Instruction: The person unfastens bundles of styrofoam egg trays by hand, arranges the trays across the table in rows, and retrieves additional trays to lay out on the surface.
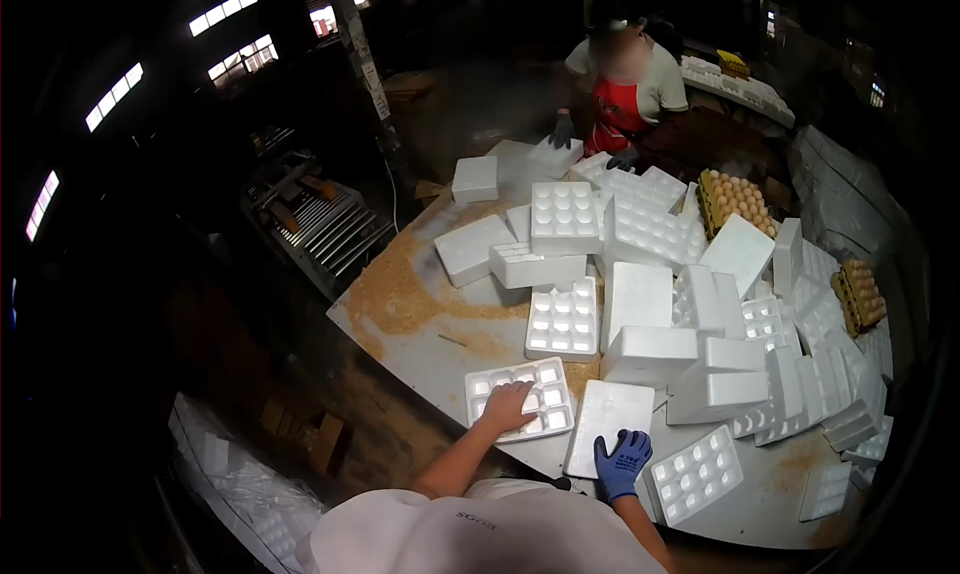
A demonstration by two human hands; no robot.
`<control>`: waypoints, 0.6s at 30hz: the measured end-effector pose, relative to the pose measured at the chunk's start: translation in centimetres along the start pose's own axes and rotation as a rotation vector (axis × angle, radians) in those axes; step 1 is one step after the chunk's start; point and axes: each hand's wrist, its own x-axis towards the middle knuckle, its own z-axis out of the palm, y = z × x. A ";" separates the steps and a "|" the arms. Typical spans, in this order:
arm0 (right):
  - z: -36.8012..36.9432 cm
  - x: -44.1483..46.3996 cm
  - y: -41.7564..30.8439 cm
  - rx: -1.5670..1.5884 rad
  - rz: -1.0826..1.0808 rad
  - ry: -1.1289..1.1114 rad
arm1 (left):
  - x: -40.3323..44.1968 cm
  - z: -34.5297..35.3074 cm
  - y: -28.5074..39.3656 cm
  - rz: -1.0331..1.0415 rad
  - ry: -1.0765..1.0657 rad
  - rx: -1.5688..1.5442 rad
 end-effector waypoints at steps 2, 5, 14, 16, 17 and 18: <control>-0.3 0.1 -0.2 -0.004 -0.018 0.000 | -1.8 -0.6 1.1 -0.044 0.052 -0.043; -0.6 0.2 -0.2 0.022 0.002 -0.048 | -3.8 -1.0 2.0 -0.088 0.054 -0.075; -0.1 -0.1 0.3 0.001 -0.051 -0.024 | -5.8 0.4 3.3 -0.171 0.061 0.140; -0.3 0.0 0.1 -0.029 -0.051 -0.044 | -5.8 0.6 3.2 -0.159 0.071 0.143; -0.4 0.0 0.1 -0.030 -0.037 -0.065 | -5.9 0.7 3.2 -0.154 0.091 0.126; -0.5 0.0 0.0 -0.029 -0.023 -0.086 | -5.9 0.7 3.2 -0.149 0.111 0.110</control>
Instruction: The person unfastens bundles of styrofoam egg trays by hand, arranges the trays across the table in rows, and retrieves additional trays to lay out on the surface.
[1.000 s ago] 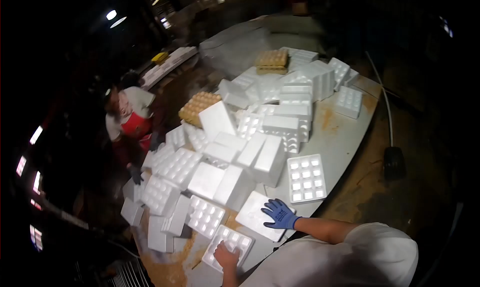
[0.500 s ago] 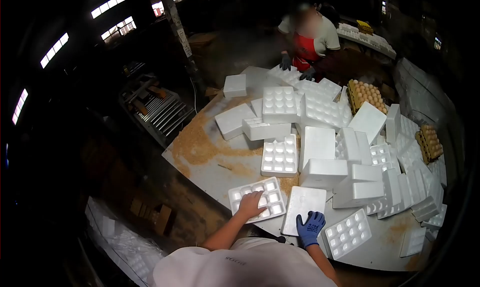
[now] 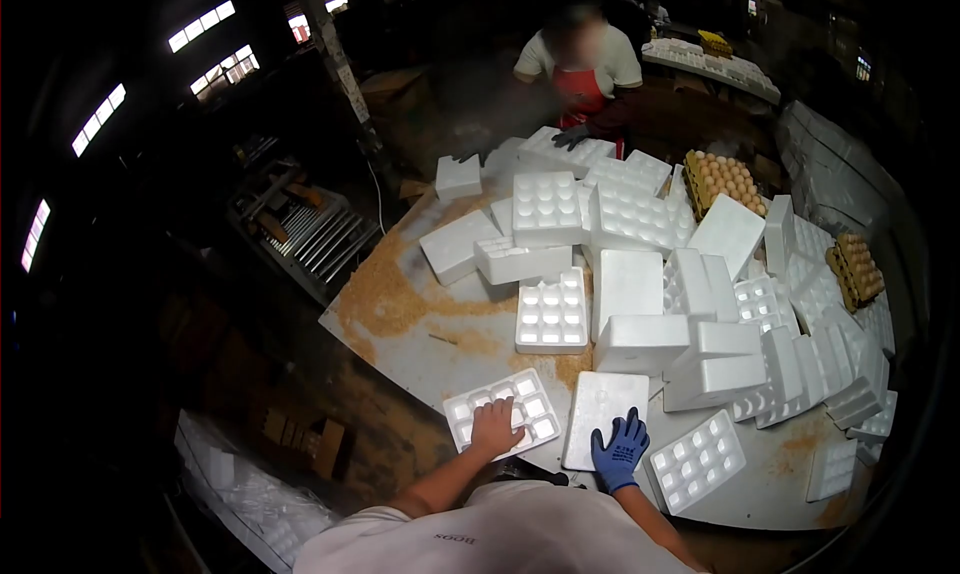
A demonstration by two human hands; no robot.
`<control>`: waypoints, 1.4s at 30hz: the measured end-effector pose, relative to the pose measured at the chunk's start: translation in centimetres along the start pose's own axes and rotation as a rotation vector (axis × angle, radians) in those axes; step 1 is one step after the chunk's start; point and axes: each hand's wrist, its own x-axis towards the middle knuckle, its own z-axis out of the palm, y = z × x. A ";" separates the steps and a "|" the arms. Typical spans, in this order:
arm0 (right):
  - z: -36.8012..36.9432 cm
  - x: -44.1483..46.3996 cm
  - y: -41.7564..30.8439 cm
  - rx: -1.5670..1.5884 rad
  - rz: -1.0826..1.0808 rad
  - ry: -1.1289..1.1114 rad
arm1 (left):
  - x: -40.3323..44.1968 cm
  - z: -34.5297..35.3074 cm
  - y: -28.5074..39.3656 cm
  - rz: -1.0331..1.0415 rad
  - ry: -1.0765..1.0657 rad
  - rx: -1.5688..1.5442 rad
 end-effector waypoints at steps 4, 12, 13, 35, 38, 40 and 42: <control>0.1 0.0 -0.1 -0.007 0.008 0.000 | 0.0 0.4 -0.2 0.017 0.038 -0.003; -0.2 -0.1 -0.3 -0.068 0.056 -0.091 | 0.3 -0.1 0.0 -0.008 -0.057 0.011; -0.2 -0.1 -0.2 -0.078 0.047 -0.084 | 0.2 0.0 0.0 -0.011 -0.060 0.007; 1.2 0.2 -0.4 -0.263 -0.132 -0.036 | -0.2 -7.5 -17.5 -0.677 0.245 -0.144; 1.7 0.3 -0.4 -0.316 -0.121 -0.037 | 3.9 -7.9 -20.8 -0.544 0.070 -0.195; 1.4 0.3 -1.5 -0.329 -0.077 -0.060 | 6.0 -7.6 -19.8 -0.389 -0.047 -0.187; 1.1 0.5 -2.1 -0.301 -0.116 -0.049 | 7.8 -6.5 -19.5 -0.340 -0.177 -0.236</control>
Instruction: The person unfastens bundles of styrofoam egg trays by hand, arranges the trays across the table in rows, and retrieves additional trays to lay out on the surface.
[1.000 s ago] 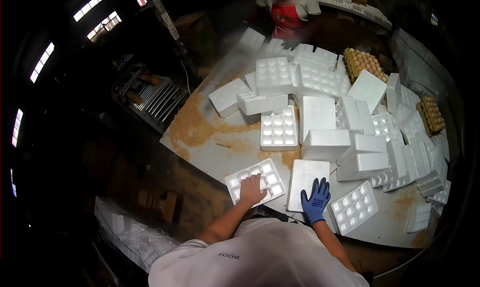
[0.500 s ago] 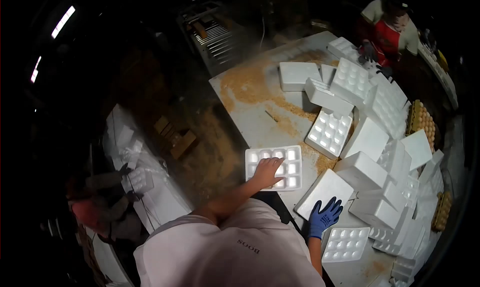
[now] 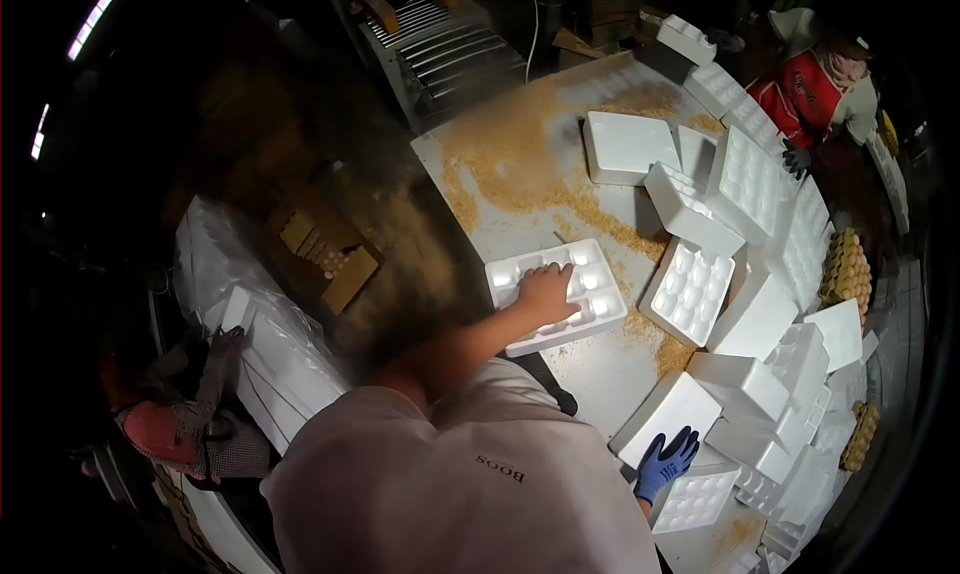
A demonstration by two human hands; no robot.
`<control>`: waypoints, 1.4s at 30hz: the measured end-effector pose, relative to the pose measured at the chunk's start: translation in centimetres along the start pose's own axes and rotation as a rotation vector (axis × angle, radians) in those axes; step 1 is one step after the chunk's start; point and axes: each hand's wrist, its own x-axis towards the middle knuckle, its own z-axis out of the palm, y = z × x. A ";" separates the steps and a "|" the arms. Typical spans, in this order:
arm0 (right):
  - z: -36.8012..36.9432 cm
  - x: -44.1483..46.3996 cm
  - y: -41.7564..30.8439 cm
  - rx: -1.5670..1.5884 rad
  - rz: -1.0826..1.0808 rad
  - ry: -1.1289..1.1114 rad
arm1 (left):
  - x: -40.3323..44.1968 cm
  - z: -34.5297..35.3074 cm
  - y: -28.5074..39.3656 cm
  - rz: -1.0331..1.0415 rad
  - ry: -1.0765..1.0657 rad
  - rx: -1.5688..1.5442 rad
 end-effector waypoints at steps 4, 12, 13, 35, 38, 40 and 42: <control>-0.1 0.6 -0.3 -0.005 0.008 -0.045 | 2.1 2.1 -1.8 0.067 0.103 0.101; 0.3 1.1 -0.4 -0.047 -0.001 -0.096 | 15.3 -7.4 -17.8 -0.196 0.251 0.134; -0.1 1.3 -0.8 -0.041 -0.009 -0.095 | 17.8 -8.0 -21.6 -0.201 0.341 0.199; -0.5 1.8 -1.6 0.052 0.105 -0.079 | 6.3 3.1 1.7 0.341 -0.086 0.021; -0.1 2.0 -1.5 0.050 0.125 -0.084 | 7.2 4.0 0.1 0.370 0.080 -0.014; 0.0 1.9 -1.3 0.060 0.122 -0.081 | 8.4 1.5 -1.8 0.265 0.078 0.072; -0.2 1.9 -1.6 0.065 0.145 -0.077 | 11.3 -0.1 -5.1 0.194 0.183 0.116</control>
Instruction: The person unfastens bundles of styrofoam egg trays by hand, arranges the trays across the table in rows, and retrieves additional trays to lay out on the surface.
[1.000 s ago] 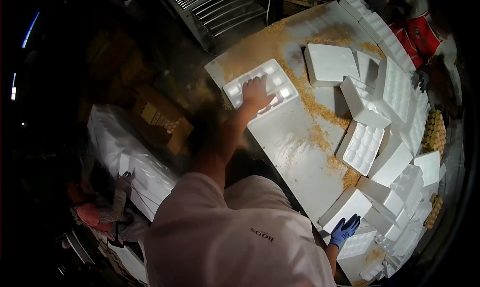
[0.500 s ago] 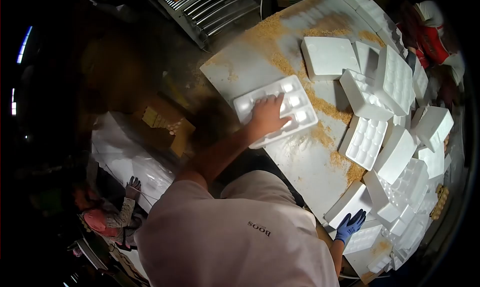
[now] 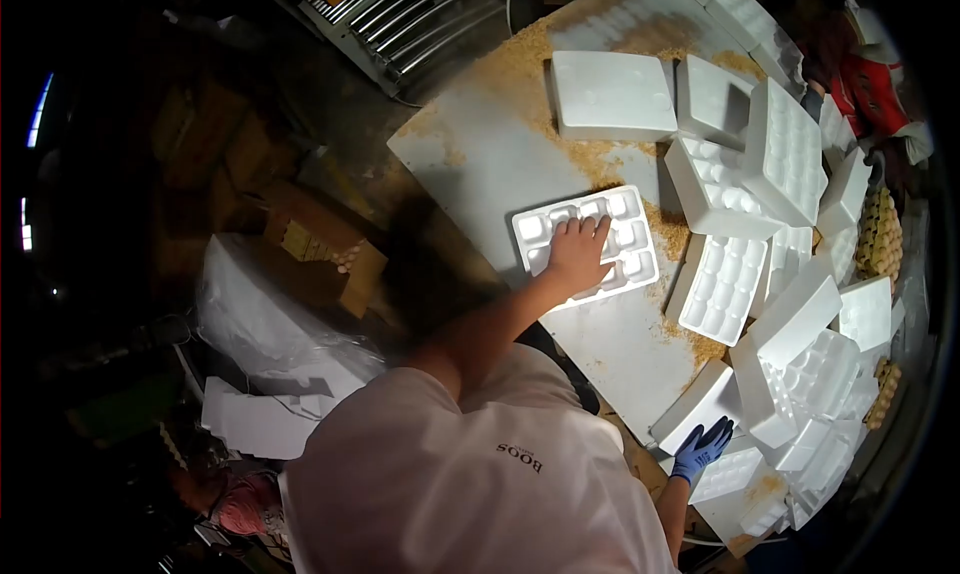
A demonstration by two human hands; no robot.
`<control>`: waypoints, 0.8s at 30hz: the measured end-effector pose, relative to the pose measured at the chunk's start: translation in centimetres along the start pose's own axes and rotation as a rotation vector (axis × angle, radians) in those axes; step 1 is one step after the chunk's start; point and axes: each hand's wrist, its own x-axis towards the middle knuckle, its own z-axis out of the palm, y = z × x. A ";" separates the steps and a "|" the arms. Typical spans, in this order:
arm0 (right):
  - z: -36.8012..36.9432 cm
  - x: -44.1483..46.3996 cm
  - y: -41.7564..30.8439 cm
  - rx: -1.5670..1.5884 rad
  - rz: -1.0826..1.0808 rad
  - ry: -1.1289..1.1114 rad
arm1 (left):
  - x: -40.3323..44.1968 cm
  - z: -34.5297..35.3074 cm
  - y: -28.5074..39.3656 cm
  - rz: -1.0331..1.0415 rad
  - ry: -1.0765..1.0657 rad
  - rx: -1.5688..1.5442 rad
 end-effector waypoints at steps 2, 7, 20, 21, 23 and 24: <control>0.0 0.2 -0.2 -0.012 0.004 0.004 | 3.5 -1.4 -4.4 -0.093 0.012 0.033; -0.2 0.5 -0.5 -0.009 0.014 -0.009 | 12.2 -4.2 -14.7 -0.210 0.022 0.107; -0.1 0.5 -0.2 -0.093 0.048 -0.089 | 23.4 -5.3 -23.8 -0.223 0.125 0.182; -0.2 0.6 -0.7 -0.071 0.076 -0.085 | 23.7 -5.5 -24.3 -0.258 0.122 0.177; -0.1 0.4 -0.5 -0.112 0.065 -0.095 | 24.1 -6.4 -25.3 -0.337 0.121 0.161; -0.2 0.6 -0.4 -0.134 0.054 -0.101 | 23.8 -6.9 -26.2 -0.419 0.158 0.154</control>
